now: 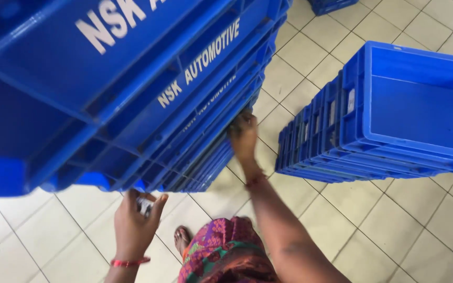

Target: Cleaning the edges and interior of stacked blue plastic automotive crates using a cloth.

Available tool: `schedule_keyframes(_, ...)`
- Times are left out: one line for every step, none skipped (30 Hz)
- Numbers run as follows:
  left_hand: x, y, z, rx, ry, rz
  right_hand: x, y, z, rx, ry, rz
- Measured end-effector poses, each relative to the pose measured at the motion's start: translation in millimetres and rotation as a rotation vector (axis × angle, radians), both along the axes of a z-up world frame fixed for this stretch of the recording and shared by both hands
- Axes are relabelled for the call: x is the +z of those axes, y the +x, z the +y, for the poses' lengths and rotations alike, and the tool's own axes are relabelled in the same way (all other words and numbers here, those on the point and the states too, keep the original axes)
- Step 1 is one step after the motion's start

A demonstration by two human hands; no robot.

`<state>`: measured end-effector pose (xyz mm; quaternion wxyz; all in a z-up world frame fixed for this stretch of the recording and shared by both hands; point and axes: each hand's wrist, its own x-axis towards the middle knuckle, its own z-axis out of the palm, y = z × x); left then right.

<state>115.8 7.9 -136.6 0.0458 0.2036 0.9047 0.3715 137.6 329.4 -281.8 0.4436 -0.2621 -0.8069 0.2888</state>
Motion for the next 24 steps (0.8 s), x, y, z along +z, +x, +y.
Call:
schedule_keyframes(0, 5, 8, 0.009, -0.001, -0.008, 3, 2, -16, 0.009, -0.001, -0.008)
schedule_keyframes(1, 10, 15, 0.005, -0.056, -0.005, 6, 6, -33, 0.029, -0.178, -0.057)
schedule_keyframes(3, 9, 27, -0.004, -0.103, 0.011, 12, 2, -45, 0.044, -0.345, -0.095)
schedule_keyframes(0, 6, 29, -0.001, -0.096, 0.016, -10, 4, -54, 0.047, -0.338, -0.090)
schedule_keyframes(-3, 10, 29, 0.022, -0.094, 0.047, -32, 17, -65, 0.187, -0.277, -0.164)
schedule_keyframes(-5, 15, 28, 0.045, -0.092, 0.078, -53, 31, -76, 0.326, -0.216, -0.238)
schedule_keyframes(0, 17, 31, 0.050, -0.082, 0.081, -40, 39, -79, 0.329, -0.205, -0.237)
schedule_keyframes(6, 18, 34, 0.064, -0.130, 0.093, -27, 47, -81, 0.456, -0.125, -0.183)
schedule_keyframes(12, 17, 34, 0.079, -0.184, 0.109, -15, 52, -87, 0.582, -0.050, -0.124)
schedule_keyframes(10, 15, 30, 0.083, -0.181, 0.114, -15, 57, -71, 0.585, -0.045, -0.119)
schedule_keyframes(6, 11, 30, 0.094, -0.274, 0.088, -14, 58, -49, 0.414, -0.345, 0.021)
schedule_keyframes(1, 5, 30, 0.107, -0.367, 0.060, -14, 58, -26, 0.237, -0.644, 0.158)
schedule_keyframes(-3, 5, 28, 0.112, -0.372, 0.056, 26, 53, -12, 0.241, -0.650, 0.154)
schedule_keyframes(-7, 4, 26, 0.100, -0.384, 0.099, 64, 47, 3, 0.141, -0.448, 0.152)
schedule_keyframes(-13, 2, 27, 0.083, -0.391, 0.142, 103, 42, 22, 0.039, -0.240, 0.149)
schedule_keyframes(-11, 7, 28, 0.084, -0.392, 0.138, 113, 36, 25, 0.040, -0.241, 0.146)
schedule_keyframes(-7, 6, 29, 0.081, -0.369, 0.151, 125, 22, 28, 0.066, -0.114, 0.173)
schedule_keyframes(-2, 5, 30, 0.078, -0.345, 0.164, 138, 9, 30, 0.093, 0.014, 0.199)
schedule_keyframes(-4, 3, 28, 0.093, -0.347, 0.166, 136, 5, 27, 0.106, 0.012, 0.204)
schedule_keyframes(-7, 2, 26, 0.076, -0.337, 0.162, 134, 1, 23, 0.104, 0.031, 0.177)
schedule_keyframes(-9, 4, 25, 0.057, -0.326, 0.152, 133, 1, 19, 0.100, 0.052, 0.143)
schedule_keyframes(-7, 1, 27, 0.070, -0.326, 0.149, 131, 7, 18, 0.113, 0.052, 0.142)
schedule_keyframes(-5, 2, 25, 0.046, -0.329, 0.169, 128, 19, 13, 0.130, -0.087, 0.067)
schedule_keyframes(-3, 3, 24, 0.023, -0.331, 0.189, 126, 30, 9, 0.147, -0.225, -0.010)
